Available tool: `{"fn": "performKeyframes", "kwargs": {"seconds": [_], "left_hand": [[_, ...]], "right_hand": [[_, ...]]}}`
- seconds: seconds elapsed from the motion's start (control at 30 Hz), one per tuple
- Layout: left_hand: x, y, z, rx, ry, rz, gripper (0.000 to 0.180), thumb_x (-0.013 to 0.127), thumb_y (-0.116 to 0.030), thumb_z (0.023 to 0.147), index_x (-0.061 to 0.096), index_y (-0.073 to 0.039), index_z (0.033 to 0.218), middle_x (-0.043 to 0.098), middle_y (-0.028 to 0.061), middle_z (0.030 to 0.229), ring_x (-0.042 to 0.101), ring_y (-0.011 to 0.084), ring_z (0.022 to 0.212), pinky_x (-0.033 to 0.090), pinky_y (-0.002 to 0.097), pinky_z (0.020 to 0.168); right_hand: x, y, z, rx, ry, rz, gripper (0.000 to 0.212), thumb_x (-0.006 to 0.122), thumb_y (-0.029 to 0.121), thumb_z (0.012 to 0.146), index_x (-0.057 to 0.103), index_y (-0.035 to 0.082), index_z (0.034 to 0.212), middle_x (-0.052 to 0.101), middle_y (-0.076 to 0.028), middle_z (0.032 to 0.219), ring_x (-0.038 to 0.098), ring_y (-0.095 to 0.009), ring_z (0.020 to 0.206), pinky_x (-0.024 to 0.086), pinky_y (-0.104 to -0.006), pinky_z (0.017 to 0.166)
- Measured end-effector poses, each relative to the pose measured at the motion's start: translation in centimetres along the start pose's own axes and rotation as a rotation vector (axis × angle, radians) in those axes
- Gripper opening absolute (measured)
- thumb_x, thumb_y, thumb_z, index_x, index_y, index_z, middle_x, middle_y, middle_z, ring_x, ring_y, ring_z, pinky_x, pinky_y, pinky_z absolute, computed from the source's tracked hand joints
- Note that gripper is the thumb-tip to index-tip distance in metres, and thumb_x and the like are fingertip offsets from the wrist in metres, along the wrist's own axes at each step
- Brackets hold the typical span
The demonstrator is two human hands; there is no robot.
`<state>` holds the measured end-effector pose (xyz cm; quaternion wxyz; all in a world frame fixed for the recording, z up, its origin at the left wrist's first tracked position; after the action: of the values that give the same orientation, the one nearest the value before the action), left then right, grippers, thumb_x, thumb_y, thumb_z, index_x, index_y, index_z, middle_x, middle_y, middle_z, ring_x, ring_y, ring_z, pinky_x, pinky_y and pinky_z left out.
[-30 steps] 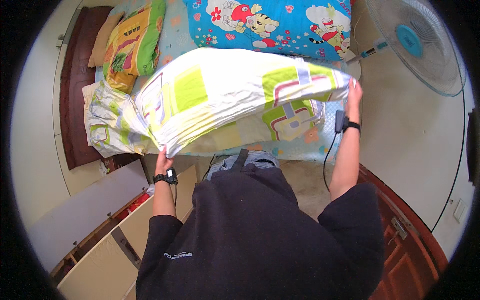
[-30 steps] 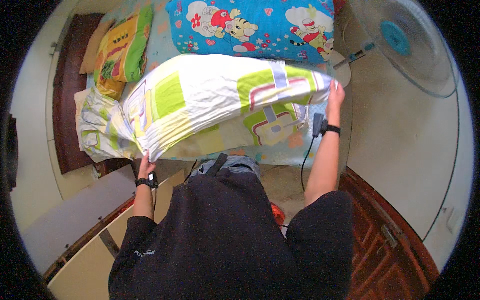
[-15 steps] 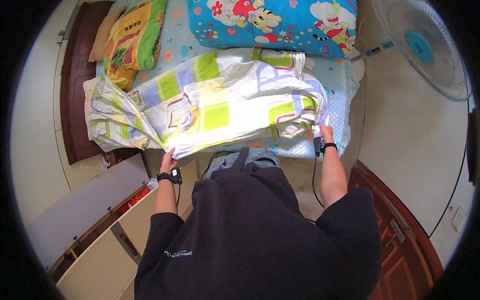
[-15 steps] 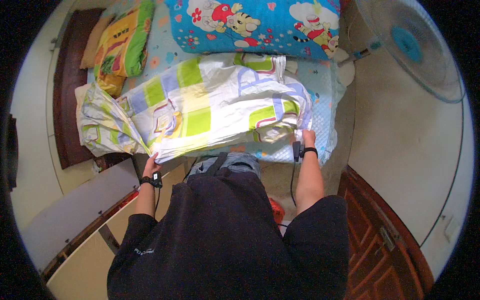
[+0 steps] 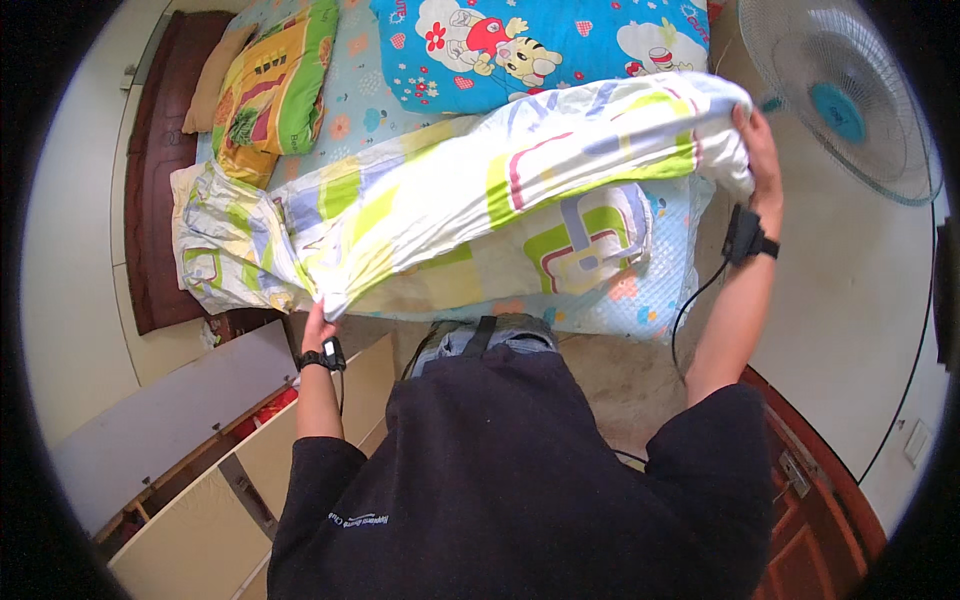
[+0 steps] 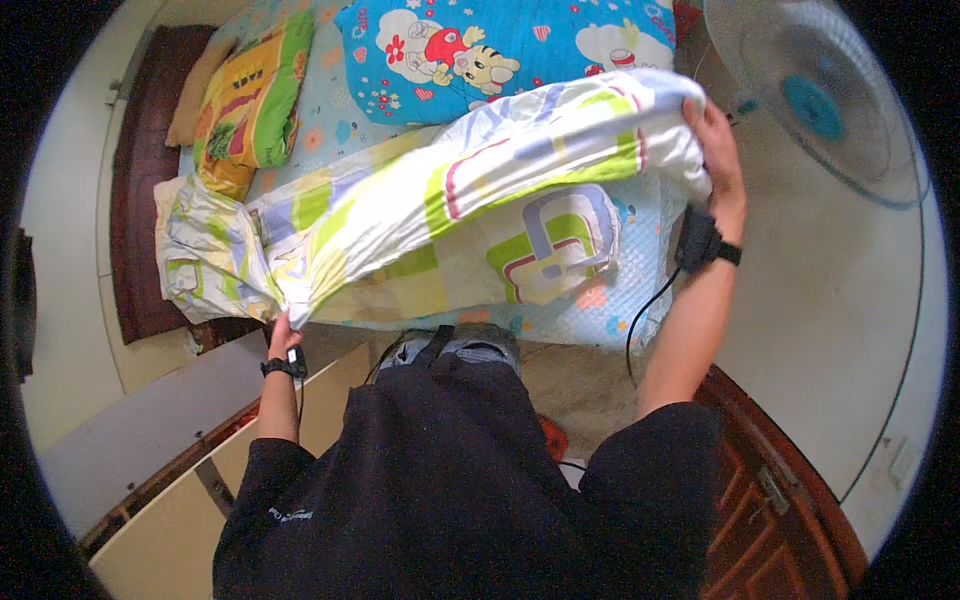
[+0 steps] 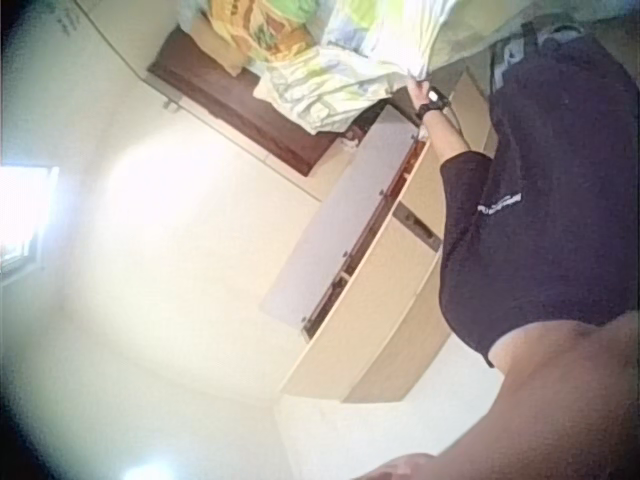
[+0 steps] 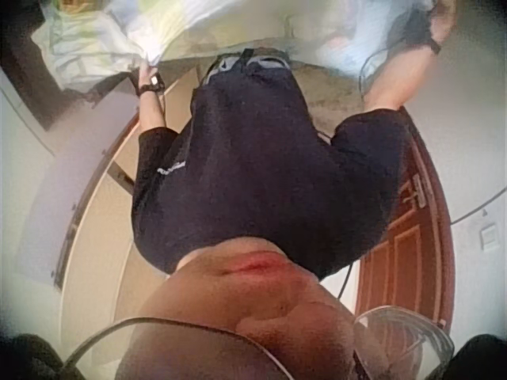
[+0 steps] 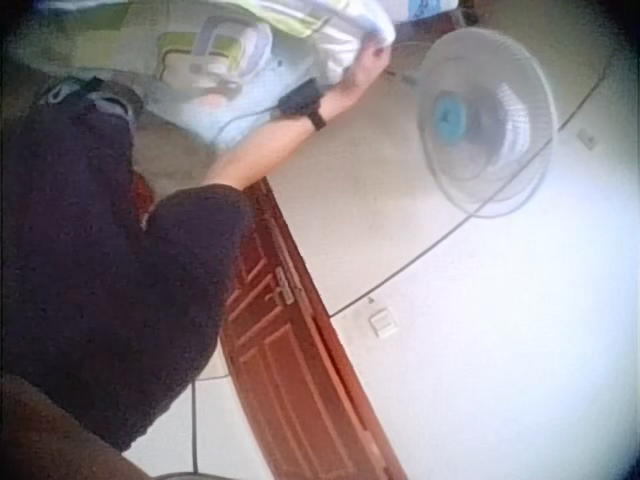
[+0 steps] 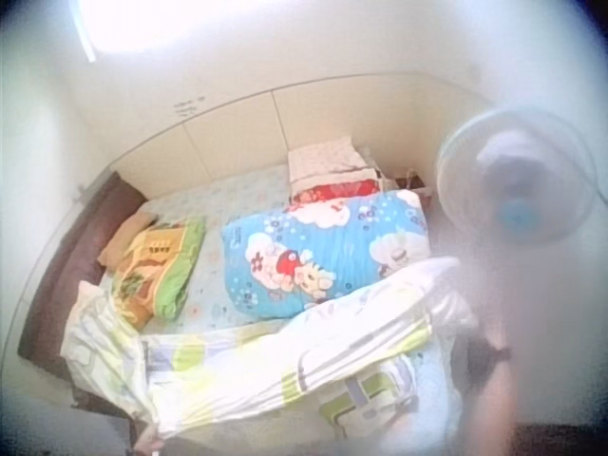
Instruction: The person folds a patterned duvet cover on a bed, repeatedly spreading the fabric across the mattress and aligning the edges by hand before performing several folds.
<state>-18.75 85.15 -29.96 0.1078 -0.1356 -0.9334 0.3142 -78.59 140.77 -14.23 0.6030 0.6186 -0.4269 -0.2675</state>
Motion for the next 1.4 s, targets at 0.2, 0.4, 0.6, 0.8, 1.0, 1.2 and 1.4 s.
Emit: {"fn": "performKeyframes", "kwargs": {"seconds": [0.2,0.4,0.6,0.8,1.0,1.2,1.4], "left_hand": [[1.4,5.9,-2.3,-0.132,-0.104,0.378,0.026,0.052,-0.019,0.077,0.05,-0.004,0.099,0.057,0.0047,0.084,0.055,0.0156,0.065,0.044,0.0265,0.05],[2.4,5.5,-3.5,-0.12,-0.091,0.391,0.03,0.052,-0.013,0.077,0.047,-0.001,0.104,0.056,0.0089,0.092,0.057,0.019,0.076,0.049,0.0315,0.063],[2.0,5.4,-2.8,-0.061,-0.092,0.386,0.028,0.048,-0.008,0.078,0.046,0.002,0.104,0.056,0.01,0.092,0.057,0.0202,0.076,0.049,0.0325,0.063],[1.1,5.9,-3.1,-0.036,-0.054,0.396,0.029,0.046,-0.004,0.077,0.046,0.003,0.105,0.055,0.011,0.098,0.056,0.0215,0.082,0.046,0.0338,0.072],[3.3,5.6,-4.6,0.047,-0.132,0.445,0.031,0.049,-0.004,0.075,0.047,0.001,0.105,0.056,0.0092,0.095,0.056,0.0208,0.08,0.046,0.0333,0.07],[4.0,4.6,-5.6,0.021,-0.147,0.488,0.031,0.049,-0.006,0.076,0.046,-0.002,0.107,0.056,0.0077,0.095,0.056,0.0189,0.08,0.047,0.0328,0.066],[3.4,3.7,-4.0,-0.032,-0.043,0.478,0.028,0.048,-0.008,0.077,0.048,-0.003,0.105,0.056,0.0076,0.094,0.057,0.0176,0.079,0.048,0.0308,0.063]], "right_hand": [[-2.0,-19.0,-7.4,0.417,-0.363,0.044,0.028,0.048,0.025,0.082,0.052,0.001,0.095,0.056,-0.003,0.08,0.053,-0.012,0.069,0.045,-0.027,0.06],[-1.5,-30.9,-14.1,0.768,-0.516,-0.251,0.047,0.06,0.032,0.069,0.053,-0.004,0.098,0.056,-0.01,0.09,0.051,-0.02,0.079,0.04,-0.0315,0.069],[-0.9,-33.5,-14.1,0.691,-0.507,-0.235,0.049,0.064,0.027,0.065,0.052,-0.004,0.101,0.056,-0.011,0.095,0.051,-0.02,0.087,0.038,-0.0308,0.076],[0.5,-31.8,-13.1,0.894,-0.52,-0.128,0.052,0.068,0.026,0.058,0.052,-0.01,0.092,0.055,-0.012,0.082,0.053,-0.022,0.068,0.041,-0.034,0.059],[0.4,-36.5,-12.6,0.816,-0.588,-0.193,0.046,0.063,0.018,0.061,0.048,-0.005,0.097,0.054,-0.015,0.086,0.053,-0.025,0.064,0.043,-0.0334,0.058],[3.4,-33.9,-13.9,0.937,-0.944,0.007,0.07,0.069,0.028,0.061,0.032,-0.001,0.113,0.046,-0.022,0.101,0.051,-0.028,0.082,0.044,-0.0415,0.066],[2.1,-31.1,-11.4,0.833,-0.553,0.586,0.045,0.048,0.04,0.076,0.052,0.003,0.101,0.056,-0.009,0.097,0.056,-0.024,0.078,0.044,-0.0331,0.068]]}}
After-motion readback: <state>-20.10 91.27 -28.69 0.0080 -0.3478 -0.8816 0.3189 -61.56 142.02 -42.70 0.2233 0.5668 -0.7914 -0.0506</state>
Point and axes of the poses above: each hand's wrist, its own z-axis towards the middle knuckle, its own x-axis out of the palm, y = z × x, the point moved 1 cm from there along z, towards the middle knuckle
